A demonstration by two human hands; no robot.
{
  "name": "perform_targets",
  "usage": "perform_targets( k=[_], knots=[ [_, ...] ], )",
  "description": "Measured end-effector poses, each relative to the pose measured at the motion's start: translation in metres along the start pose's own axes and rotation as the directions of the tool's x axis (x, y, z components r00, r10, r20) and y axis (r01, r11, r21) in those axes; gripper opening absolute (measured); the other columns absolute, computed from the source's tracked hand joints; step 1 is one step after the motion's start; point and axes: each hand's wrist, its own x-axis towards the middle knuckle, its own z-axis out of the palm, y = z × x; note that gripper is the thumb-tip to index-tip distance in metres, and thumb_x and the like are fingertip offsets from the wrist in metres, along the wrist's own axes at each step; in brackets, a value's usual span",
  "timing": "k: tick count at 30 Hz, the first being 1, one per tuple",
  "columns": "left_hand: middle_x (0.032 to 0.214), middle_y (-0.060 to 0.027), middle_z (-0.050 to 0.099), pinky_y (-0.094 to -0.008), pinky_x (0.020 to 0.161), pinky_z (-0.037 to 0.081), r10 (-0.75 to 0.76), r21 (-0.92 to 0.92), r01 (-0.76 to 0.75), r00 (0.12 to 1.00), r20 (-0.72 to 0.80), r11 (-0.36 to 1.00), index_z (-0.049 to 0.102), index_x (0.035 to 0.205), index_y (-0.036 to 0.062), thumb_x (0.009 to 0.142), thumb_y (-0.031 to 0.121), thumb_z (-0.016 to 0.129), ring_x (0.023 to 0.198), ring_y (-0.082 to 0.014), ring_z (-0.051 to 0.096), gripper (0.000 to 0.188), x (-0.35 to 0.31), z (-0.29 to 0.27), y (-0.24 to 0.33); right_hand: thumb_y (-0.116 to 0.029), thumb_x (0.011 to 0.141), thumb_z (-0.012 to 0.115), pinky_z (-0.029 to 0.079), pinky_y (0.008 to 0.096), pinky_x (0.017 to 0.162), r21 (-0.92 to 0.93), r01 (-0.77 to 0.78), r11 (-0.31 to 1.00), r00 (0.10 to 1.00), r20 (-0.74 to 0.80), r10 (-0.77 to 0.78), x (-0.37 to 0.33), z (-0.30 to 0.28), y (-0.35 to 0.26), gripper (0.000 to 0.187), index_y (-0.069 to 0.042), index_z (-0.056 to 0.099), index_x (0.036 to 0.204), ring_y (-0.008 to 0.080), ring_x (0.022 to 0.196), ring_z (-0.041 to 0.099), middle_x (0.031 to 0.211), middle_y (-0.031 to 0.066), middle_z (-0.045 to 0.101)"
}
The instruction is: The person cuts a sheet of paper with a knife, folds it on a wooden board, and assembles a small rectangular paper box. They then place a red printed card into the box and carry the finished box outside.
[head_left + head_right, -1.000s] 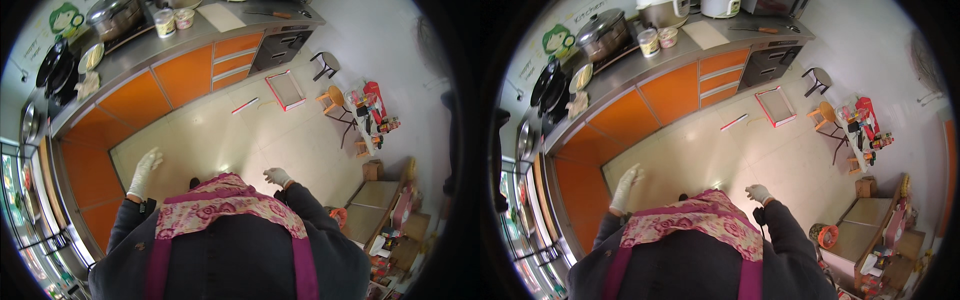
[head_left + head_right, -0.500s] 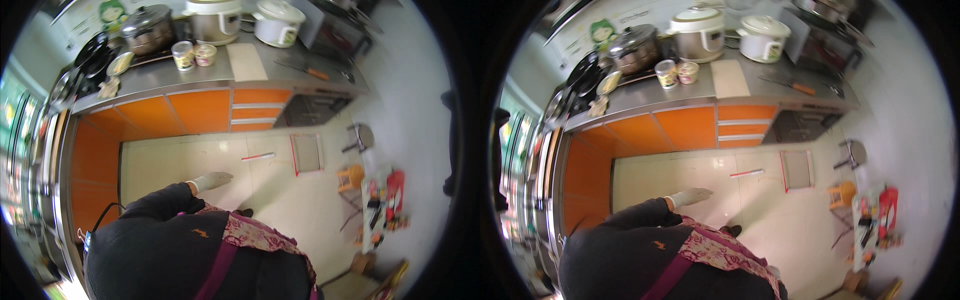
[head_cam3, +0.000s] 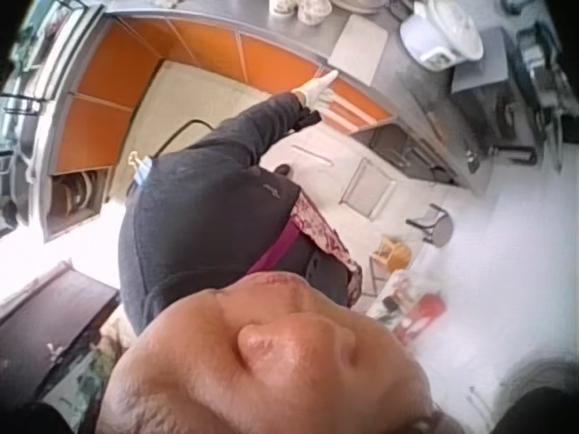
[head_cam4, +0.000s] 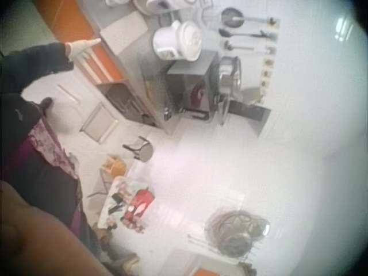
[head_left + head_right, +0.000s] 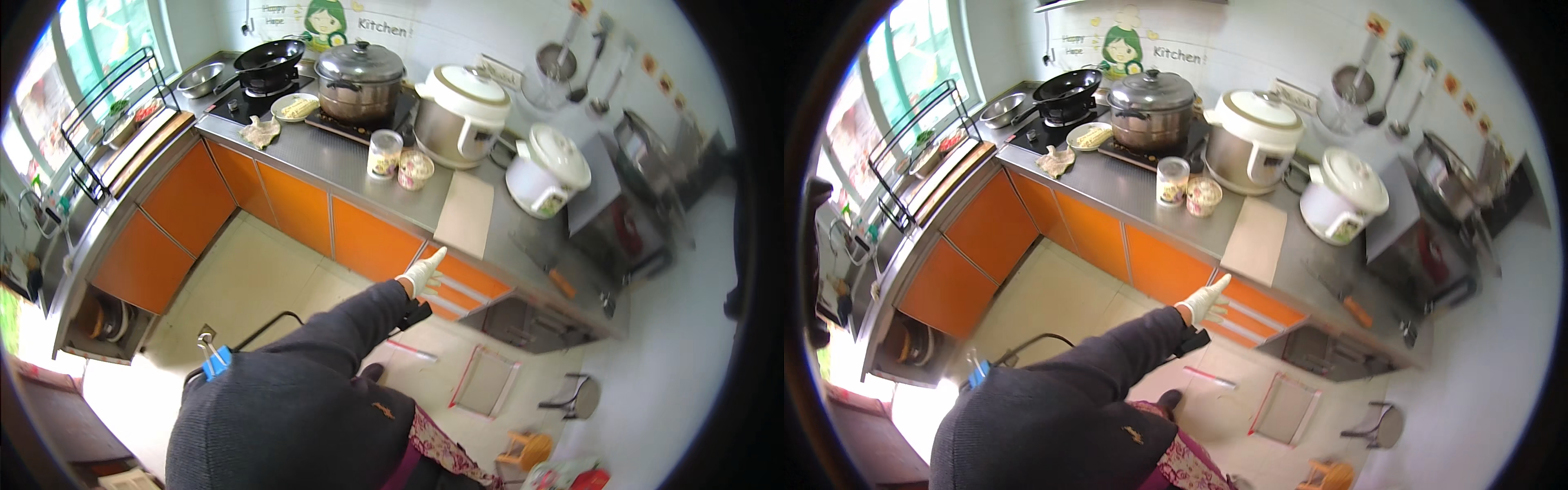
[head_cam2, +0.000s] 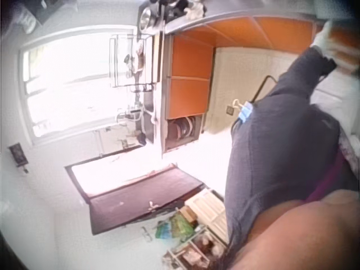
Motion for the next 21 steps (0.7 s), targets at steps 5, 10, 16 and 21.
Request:
perform_targets(
  k=[5,10,16,21],
  knots=[
    [0.151,-0.0254,0.039,-0.0611,0.109,0.035,-0.084,-0.245,0.054,0.990,-0.114,0.968,0.028,0.152,0.0016,0.087,0.070,0.056,0.136,-0.0492,0.038,0.098,0.092,0.024,0.015,-0.032,0.096,0.060,0.051,0.0363,0.065,-0.041,0.146,0.988,0.986,-0.069,-0.149,-0.005,-0.016,-0.135,0.039,-0.001,0.057,0.118,0.0243,0.079,0.067,0.099,0.0145,0.068],
    [0.117,-0.0208,0.070,-0.0491,0.090,0.050,0.095,-0.032,-0.101,0.982,-0.162,0.994,0.060,0.124,-0.0062,0.097,0.049,0.055,0.109,-0.0383,0.065,0.062,0.101,0.012,0.016,-0.032,0.096,0.061,0.050,0.0381,0.073,-0.083,0.270,0.959,0.963,0.010,-0.270,0.003,0.034,-0.248,0.043,-0.001,0.052,0.124,0.0252,0.088,0.065,0.107,0.0152,0.066],
    [0.108,-0.0152,0.072,-0.0346,0.088,0.053,0.628,0.650,-0.337,0.726,-0.281,0.681,0.062,0.126,0.0054,0.096,0.032,0.059,0.099,-0.0262,0.069,0.040,-0.010,-0.020,0.047,-0.032,0.095,0.063,0.049,0.0403,0.082,-0.138,0.469,0.872,0.837,0.385,-0.389,0.014,0.153,-0.343,0.050,-0.001,0.046,0.132,0.0264,0.098,0.062,0.116,0.0160,0.062],
    [0.122,-0.0134,0.068,-0.0333,0.101,0.047,0.662,0.639,-0.385,0.700,-0.269,0.666,0.059,0.134,0.0088,0.100,0.028,0.056,0.115,-0.0242,0.063,0.040,-0.136,-0.075,0.072,-0.032,0.095,0.064,0.048,0.0421,0.090,-0.065,0.659,0.749,0.579,0.679,-0.451,0.001,0.242,-0.399,0.057,-0.002,0.041,0.138,0.0273,0.107,0.060,0.123,0.0167,0.060]
  ],
)
